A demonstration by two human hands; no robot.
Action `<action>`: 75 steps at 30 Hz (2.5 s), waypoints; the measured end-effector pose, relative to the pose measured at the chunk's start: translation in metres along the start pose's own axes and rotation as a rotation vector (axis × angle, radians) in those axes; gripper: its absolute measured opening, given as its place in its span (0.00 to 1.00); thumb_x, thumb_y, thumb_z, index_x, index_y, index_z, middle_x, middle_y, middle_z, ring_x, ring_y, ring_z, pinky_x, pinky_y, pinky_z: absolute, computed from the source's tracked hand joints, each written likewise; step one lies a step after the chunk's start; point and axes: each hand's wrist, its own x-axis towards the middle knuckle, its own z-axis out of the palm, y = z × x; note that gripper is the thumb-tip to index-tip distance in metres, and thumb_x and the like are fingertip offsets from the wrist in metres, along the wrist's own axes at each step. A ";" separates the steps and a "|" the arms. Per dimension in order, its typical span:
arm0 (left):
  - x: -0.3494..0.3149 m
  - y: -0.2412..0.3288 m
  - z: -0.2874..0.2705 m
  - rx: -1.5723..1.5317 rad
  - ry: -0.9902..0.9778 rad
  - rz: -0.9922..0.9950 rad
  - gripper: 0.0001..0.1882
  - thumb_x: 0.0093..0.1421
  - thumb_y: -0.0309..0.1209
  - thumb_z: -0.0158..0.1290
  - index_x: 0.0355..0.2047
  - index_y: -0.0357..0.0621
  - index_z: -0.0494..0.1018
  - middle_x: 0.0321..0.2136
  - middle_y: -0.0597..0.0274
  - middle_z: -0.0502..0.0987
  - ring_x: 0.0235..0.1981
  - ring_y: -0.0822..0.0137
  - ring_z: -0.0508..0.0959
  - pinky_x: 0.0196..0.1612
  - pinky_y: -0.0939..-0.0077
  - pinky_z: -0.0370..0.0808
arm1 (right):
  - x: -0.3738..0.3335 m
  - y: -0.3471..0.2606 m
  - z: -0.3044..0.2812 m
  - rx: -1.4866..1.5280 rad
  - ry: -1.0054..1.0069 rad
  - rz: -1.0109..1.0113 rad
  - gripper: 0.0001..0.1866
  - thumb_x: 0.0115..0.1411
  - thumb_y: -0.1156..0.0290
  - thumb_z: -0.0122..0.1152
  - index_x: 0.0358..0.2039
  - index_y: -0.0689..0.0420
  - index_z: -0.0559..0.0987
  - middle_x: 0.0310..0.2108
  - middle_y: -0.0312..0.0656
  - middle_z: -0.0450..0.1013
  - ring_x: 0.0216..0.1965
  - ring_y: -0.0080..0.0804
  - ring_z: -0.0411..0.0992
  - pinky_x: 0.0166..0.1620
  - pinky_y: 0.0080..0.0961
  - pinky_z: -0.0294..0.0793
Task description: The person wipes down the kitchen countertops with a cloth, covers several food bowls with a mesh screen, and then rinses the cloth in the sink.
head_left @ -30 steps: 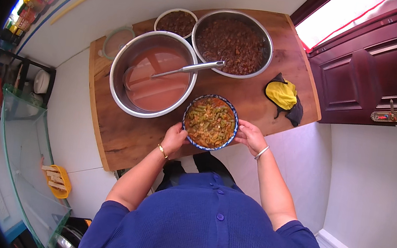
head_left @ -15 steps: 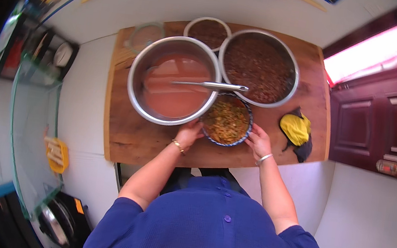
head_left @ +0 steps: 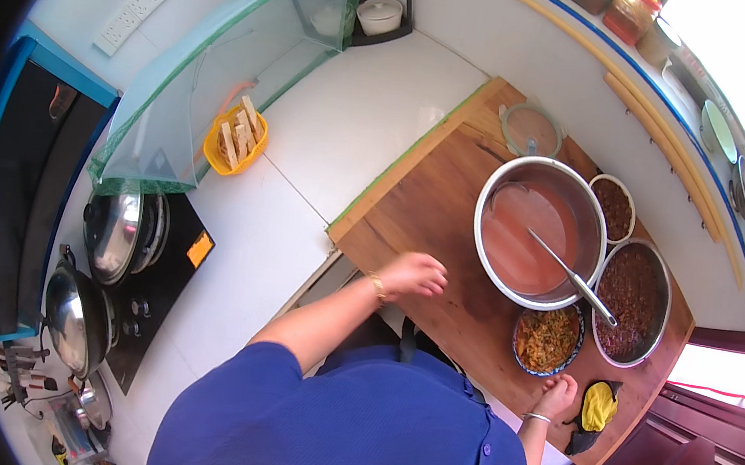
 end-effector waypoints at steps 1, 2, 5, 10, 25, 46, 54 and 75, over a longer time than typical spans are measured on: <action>-0.017 0.016 -0.025 -0.057 0.062 0.143 0.13 0.59 0.33 0.50 0.42 0.41 0.70 0.34 0.60 0.77 0.35 0.69 0.77 0.38 0.78 0.75 | -0.014 -0.012 0.019 0.008 -0.138 -0.047 0.06 0.55 0.78 0.47 0.33 0.58 0.72 0.23 0.37 0.69 0.20 0.21 0.67 0.20 0.12 0.66; -0.030 0.040 -0.051 -0.095 0.148 0.242 0.12 0.59 0.33 0.51 0.41 0.41 0.70 0.35 0.61 0.77 0.37 0.68 0.77 0.40 0.77 0.75 | -0.030 -0.027 0.047 -0.022 -0.192 -0.038 0.06 0.55 0.78 0.48 0.33 0.58 0.72 0.23 0.37 0.69 0.20 0.21 0.67 0.21 0.13 0.66; -0.080 0.125 -0.122 -0.547 0.360 0.773 0.11 0.59 0.36 0.51 0.40 0.47 0.68 0.36 0.65 0.73 0.38 0.69 0.74 0.41 0.71 0.72 | -0.092 -0.084 0.136 0.092 -0.659 0.145 0.10 0.57 0.73 0.52 0.39 0.59 0.73 0.32 0.40 0.73 0.31 0.27 0.74 0.32 0.17 0.73; -0.195 0.240 -0.228 -0.985 0.679 1.374 0.38 0.57 0.46 0.53 0.58 0.39 0.50 0.60 0.50 0.52 0.59 0.51 0.56 0.58 0.52 0.60 | -0.180 -0.172 0.281 0.132 -1.210 0.150 0.16 0.60 0.69 0.50 0.48 0.59 0.69 0.43 0.43 0.71 0.45 0.33 0.71 0.45 0.26 0.71; -0.212 0.071 -0.242 -0.342 0.646 1.036 0.31 0.54 0.19 0.37 0.61 0.47 0.55 0.20 0.71 0.60 0.23 0.75 0.60 0.30 0.82 0.61 | -0.291 -0.207 0.523 0.609 -1.361 0.494 0.35 0.56 0.75 0.49 0.63 0.54 0.50 0.58 0.47 0.58 0.50 0.42 0.65 0.50 0.33 0.66; -0.148 0.131 -0.028 -0.082 -0.217 0.991 0.07 0.58 0.28 0.47 0.24 0.41 0.68 0.21 0.62 0.65 0.23 0.67 0.63 0.25 0.73 0.61 | -0.129 -0.277 0.184 0.925 -1.358 -0.604 0.08 0.58 0.64 0.58 0.23 0.46 0.73 0.28 0.33 0.72 0.28 0.27 0.61 0.30 0.23 0.59; -0.057 0.119 0.138 0.273 -0.673 0.789 0.14 0.58 0.32 0.50 0.40 0.33 0.72 0.24 0.61 0.69 0.26 0.71 0.69 0.31 0.79 0.66 | -0.032 -0.223 -0.008 1.103 -1.328 -0.554 0.06 0.56 0.65 0.58 0.22 0.45 0.76 0.28 0.29 0.73 0.28 0.24 0.63 0.31 0.22 0.60; 0.042 0.008 0.193 -0.411 -0.059 -0.104 0.20 0.51 0.18 0.40 0.45 0.40 0.65 0.27 0.60 0.73 0.32 0.65 0.75 0.38 0.70 0.75 | 0.085 -0.056 -0.021 1.244 -0.384 0.561 0.18 0.51 0.89 0.44 0.42 0.59 0.71 0.37 0.43 0.72 0.42 0.37 0.71 0.44 0.33 0.74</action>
